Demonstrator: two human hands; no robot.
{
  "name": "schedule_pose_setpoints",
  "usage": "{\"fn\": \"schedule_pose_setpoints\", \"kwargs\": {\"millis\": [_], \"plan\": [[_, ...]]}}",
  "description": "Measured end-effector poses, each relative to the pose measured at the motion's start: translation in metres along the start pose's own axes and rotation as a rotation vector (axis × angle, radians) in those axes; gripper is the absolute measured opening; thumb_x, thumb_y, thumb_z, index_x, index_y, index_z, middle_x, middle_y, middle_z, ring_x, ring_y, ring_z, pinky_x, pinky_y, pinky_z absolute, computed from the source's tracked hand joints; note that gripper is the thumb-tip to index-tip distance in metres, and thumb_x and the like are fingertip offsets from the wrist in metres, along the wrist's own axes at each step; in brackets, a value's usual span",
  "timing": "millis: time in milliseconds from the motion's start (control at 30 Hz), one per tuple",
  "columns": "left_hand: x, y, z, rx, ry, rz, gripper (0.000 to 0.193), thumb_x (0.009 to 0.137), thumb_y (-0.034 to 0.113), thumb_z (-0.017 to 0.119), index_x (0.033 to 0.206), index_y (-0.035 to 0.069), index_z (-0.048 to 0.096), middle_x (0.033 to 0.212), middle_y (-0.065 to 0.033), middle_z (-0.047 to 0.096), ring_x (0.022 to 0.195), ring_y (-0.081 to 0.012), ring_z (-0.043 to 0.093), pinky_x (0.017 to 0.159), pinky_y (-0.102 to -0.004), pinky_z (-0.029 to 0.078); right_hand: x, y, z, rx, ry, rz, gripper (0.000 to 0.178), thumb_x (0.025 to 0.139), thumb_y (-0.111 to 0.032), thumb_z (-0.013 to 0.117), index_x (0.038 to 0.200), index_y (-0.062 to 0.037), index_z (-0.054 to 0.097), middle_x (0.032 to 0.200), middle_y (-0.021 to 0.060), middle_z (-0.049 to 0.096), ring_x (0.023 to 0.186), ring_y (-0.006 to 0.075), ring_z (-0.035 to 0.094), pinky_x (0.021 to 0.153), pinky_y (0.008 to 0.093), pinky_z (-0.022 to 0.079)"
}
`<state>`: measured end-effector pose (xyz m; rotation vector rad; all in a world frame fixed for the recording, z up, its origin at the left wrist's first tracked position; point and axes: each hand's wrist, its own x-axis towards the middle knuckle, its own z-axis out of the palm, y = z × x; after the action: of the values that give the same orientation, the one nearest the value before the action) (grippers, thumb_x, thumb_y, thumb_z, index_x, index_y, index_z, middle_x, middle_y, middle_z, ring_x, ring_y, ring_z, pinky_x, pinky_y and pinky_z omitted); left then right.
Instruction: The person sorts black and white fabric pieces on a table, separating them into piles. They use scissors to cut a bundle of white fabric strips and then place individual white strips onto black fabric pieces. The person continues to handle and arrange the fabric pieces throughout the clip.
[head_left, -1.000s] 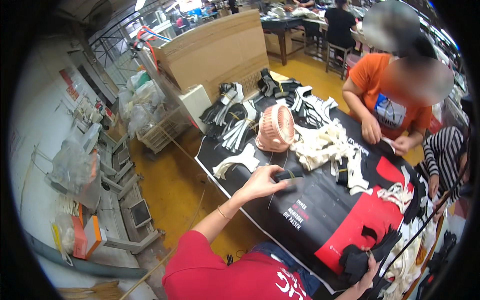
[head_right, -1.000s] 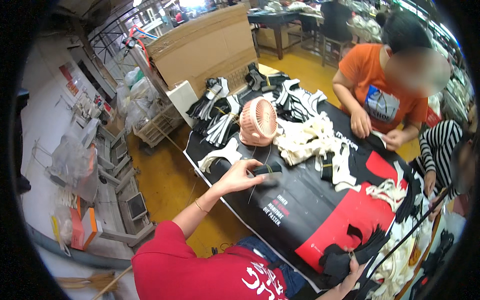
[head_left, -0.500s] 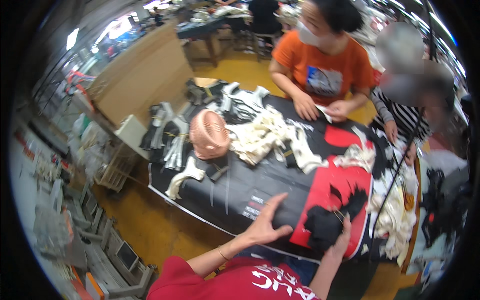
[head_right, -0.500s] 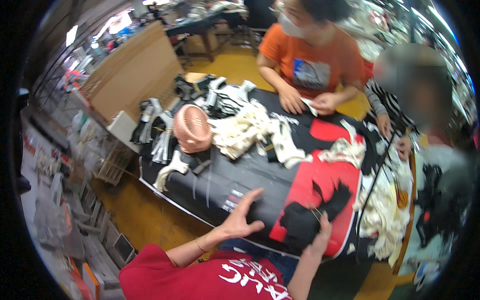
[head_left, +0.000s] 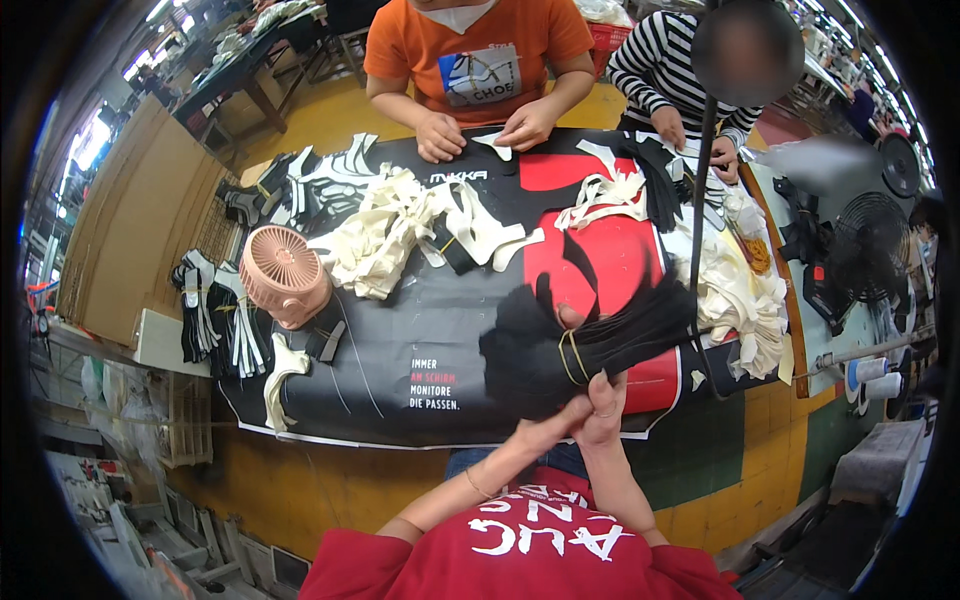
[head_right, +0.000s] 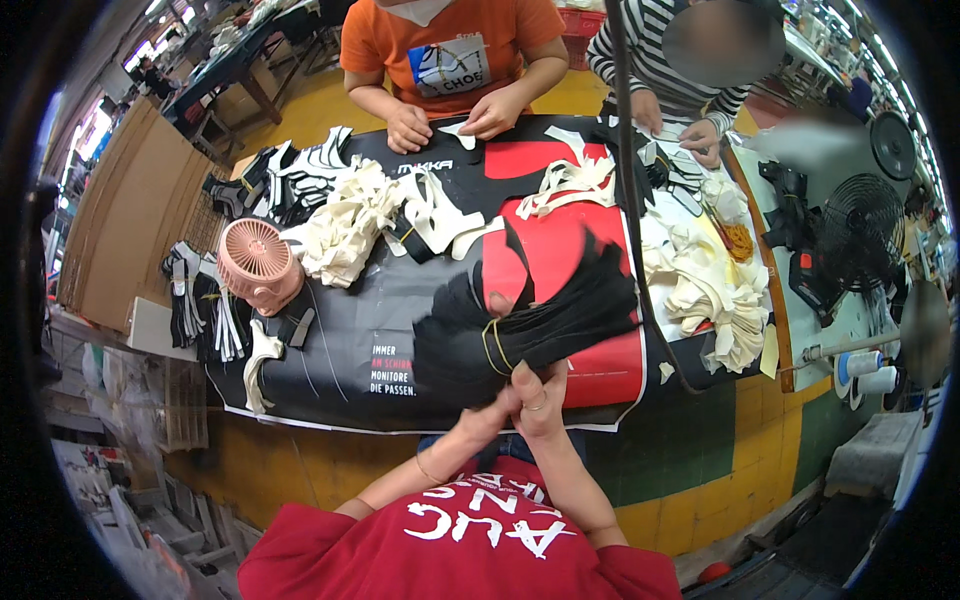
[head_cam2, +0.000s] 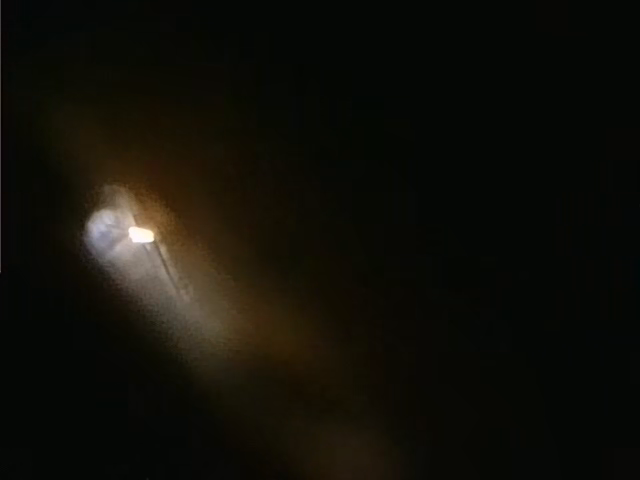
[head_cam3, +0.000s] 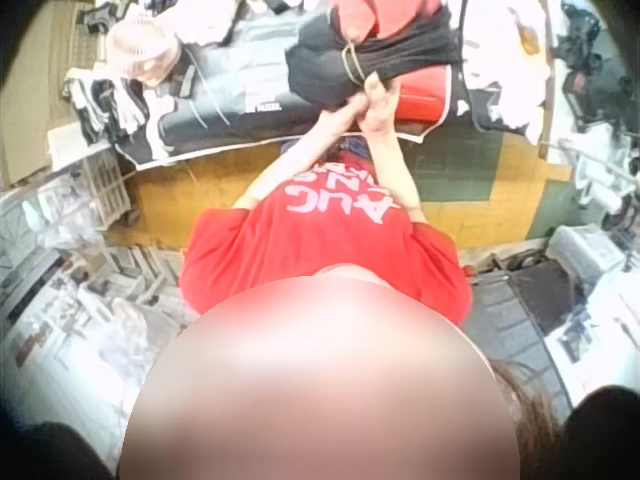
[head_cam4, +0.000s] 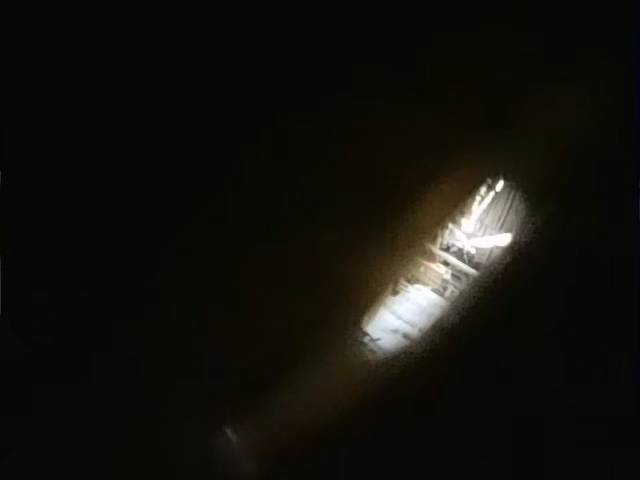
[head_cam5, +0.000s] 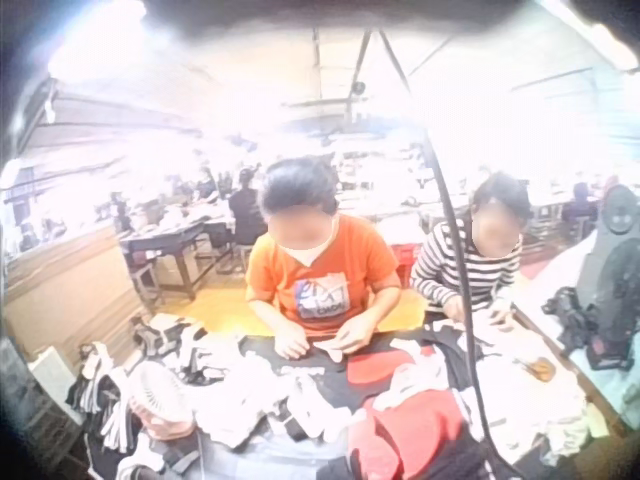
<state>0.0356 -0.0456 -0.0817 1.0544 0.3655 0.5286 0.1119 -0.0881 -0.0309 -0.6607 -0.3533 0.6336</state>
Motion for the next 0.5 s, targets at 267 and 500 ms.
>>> {"fn": "schedule_pose_setpoints", "kwargs": {"millis": [267, 500], "plan": [[0.034, 0.047, -0.017, -0.335, 0.136, 0.036, 0.044, 0.088, 0.013, 0.064, 0.129, 0.004, 0.055, 0.123, -0.0062, 0.060, 0.113, -0.0195, 0.057, 0.103, -0.0370, 0.039, -0.031, 0.024, -0.024, -0.025, -0.104, 0.160, 0.073, 0.087, -0.015, 0.069, 0.148, -0.0023, 0.032, 0.149, 0.0132, 0.039, 0.141, 0.0251, 0.033, 0.117, 0.0410, 0.022], [0.044, 0.055, -0.081, -0.502, 0.041, 0.009, 0.062, 0.086, 0.034, 0.056, 0.129, -0.010, 0.056, 0.131, -0.0211, 0.061, 0.121, -0.0301, 0.059, 0.110, -0.0427, 0.040, -0.061, -0.063, -0.030, -0.887, -0.191, 0.380, 0.018, 0.082, -0.004, 0.072, 0.099, 0.0010, 0.070, 0.093, 0.0085, 0.072, 0.083, 0.0163, 0.067, 0.078, 0.0285, 0.052]]}}
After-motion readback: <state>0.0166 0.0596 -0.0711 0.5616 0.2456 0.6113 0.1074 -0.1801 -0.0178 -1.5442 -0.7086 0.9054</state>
